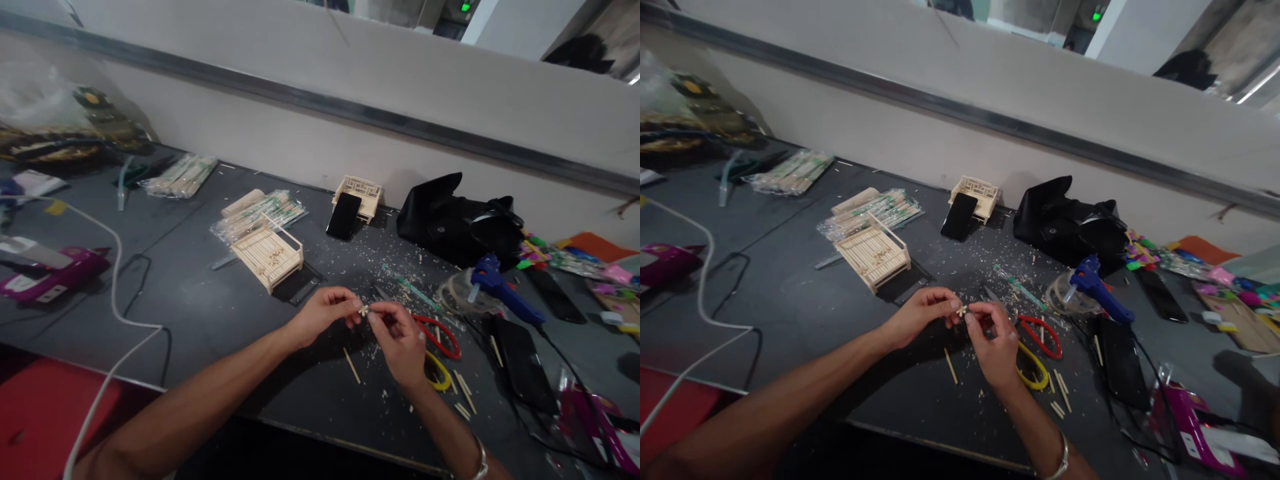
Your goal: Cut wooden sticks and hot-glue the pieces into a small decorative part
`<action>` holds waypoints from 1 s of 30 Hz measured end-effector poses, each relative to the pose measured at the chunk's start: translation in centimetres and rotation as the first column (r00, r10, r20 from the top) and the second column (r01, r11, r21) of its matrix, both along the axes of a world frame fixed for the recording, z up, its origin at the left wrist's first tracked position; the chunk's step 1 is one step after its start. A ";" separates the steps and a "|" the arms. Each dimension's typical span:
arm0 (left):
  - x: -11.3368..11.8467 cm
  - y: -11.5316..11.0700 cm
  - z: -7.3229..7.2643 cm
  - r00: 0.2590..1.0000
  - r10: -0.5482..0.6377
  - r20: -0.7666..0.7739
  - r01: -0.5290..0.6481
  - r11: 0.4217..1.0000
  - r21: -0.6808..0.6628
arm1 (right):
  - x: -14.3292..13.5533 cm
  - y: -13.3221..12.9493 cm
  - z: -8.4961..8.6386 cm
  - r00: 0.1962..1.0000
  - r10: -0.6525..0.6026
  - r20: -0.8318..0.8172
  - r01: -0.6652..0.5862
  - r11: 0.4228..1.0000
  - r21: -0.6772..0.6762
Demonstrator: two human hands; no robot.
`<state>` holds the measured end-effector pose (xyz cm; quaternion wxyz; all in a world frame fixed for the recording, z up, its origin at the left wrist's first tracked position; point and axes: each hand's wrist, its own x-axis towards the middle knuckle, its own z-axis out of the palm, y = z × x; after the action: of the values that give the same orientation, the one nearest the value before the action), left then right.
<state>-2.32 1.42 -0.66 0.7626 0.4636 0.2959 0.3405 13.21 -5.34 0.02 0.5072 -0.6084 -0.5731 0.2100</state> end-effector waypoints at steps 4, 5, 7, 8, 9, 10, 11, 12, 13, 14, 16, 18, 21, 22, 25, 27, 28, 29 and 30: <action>0.0 -0.1 0.0 1.000 0.005 0.005 -0.005 1.000 0.007 | 0.1 0.2 -0.3 0.986 -0.007 -0.167 -0.015 0.991 -0.133; 0.1 -0.1 0.0 1.000 0.004 0.006 -0.004 1.000 0.008 | 0.1 0.3 -0.5 0.976 0.003 -0.219 -0.040 0.986 -0.163; 0.1 -0.1 0.0 1.000 0.002 0.010 -0.002 1.000 0.012 | 0.1 0.5 -0.8 0.946 0.015 -0.324 -0.087 0.974 -0.209; 0.1 -0.1 -0.1 1.000 0.000 0.010 0.000 1.000 0.014 | 0.0 0.5 -0.9 0.930 0.016 -0.368 -0.105 0.969 -0.222; 0.1 -0.1 -0.1 1.000 -0.003 0.008 0.003 1.000 0.016 | 0.0 0.6 -1.1 0.916 0.017 -0.401 -0.119 0.966 -0.230; 0.1 -0.1 -0.2 1.000 -0.007 0.005 0.007 1.000 0.015 | 0.0 0.6 -1.1 0.906 0.017 -0.424 -0.127 0.964 -0.233; 0.1 0.0 -0.3 1.000 -0.011 0.003 0.011 1.000 0.013 | 0.0 0.6 -1.2 0.899 0.017 -0.437 -0.132 0.963 -0.234; 0.2 0.0 -0.3 1.000 -0.014 0.001 0.014 1.000 0.010 | 0.0 0.6 -1.2 0.896 0.019 -0.444 -0.136 0.963 -0.234; 0.2 0.0 -0.3 1.000 -0.017 0.001 0.017 1.000 0.008 | 0.0 0.6 -1.1 0.895 0.020 -0.446 -0.138 0.962 -0.234; 0.2 0.0 -0.4 1.000 -0.020 0.000 0.020 1.000 0.009 | 0.0 0.6 -1.0 0.895 0.020 -0.446 -0.138 0.963 -0.233; 0.2 0.0 -0.5 1.000 -0.027 -0.006 0.027 0.999 0.016 | -0.1 0.6 -0.9 0.897 0.013 -0.443 -0.130 0.963 -0.236; 0.2 0.0 -0.6 0.999 -0.036 -0.020 0.037 0.999 0.019 | -0.1 0.5 -0.9 0.897 0.000 -0.442 -0.120 0.963 -0.243; 0.2 0.0 -0.6 0.999 -0.037 -0.026 0.038 0.999 0.012 | -0.1 0.5 -1.1 0.891 -0.008 -0.454 -0.121 0.960 -0.253; 0.2 0.0 -0.6 0.999 -0.035 -0.020 0.035 0.999 0.008 | -0.1 0.5 -1.1 0.887 -0.009 -0.461 -0.122 0.960 -0.253; 0.2 -0.1 -0.5 1.000 -0.025 0.004 0.025 1.000 -0.014 | -0.1 0.5 -1.1 0.885 0.000 -0.465 -0.130 0.960 -0.247; 0.2 -0.1 -0.5 1.000 -0.016 0.011 0.016 1.000 -0.026 | -0.2 0.6 -0.8 0.901 0.016 -0.434 -0.133 0.961 -0.242; 0.2 -0.1 -0.5 1.000 -0.007 0.010 0.007 1.000 -0.027 | -0.3 0.6 -0.7 0.913 0.023 -0.408 -0.130 0.963 -0.236; 0.2 -0.1 -0.5 1.000 0.005 0.007 -0.004 1.000 -0.024 | -0.3 0.6 -0.5 0.924 0.029 -0.380 -0.124 0.965 -0.229; 0.2 -0.1 -0.5 1.000 0.017 0.003 -0.017 1.000 -0.017 | -0.4 0.6 -0.4 0.935 0.033 -0.353 -0.117 0.969 -0.219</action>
<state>-2.15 1.36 -1.15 0.7641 0.4539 0.3016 0.3453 12.84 -4.76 -0.37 0.5157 -0.5955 -0.4684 0.4001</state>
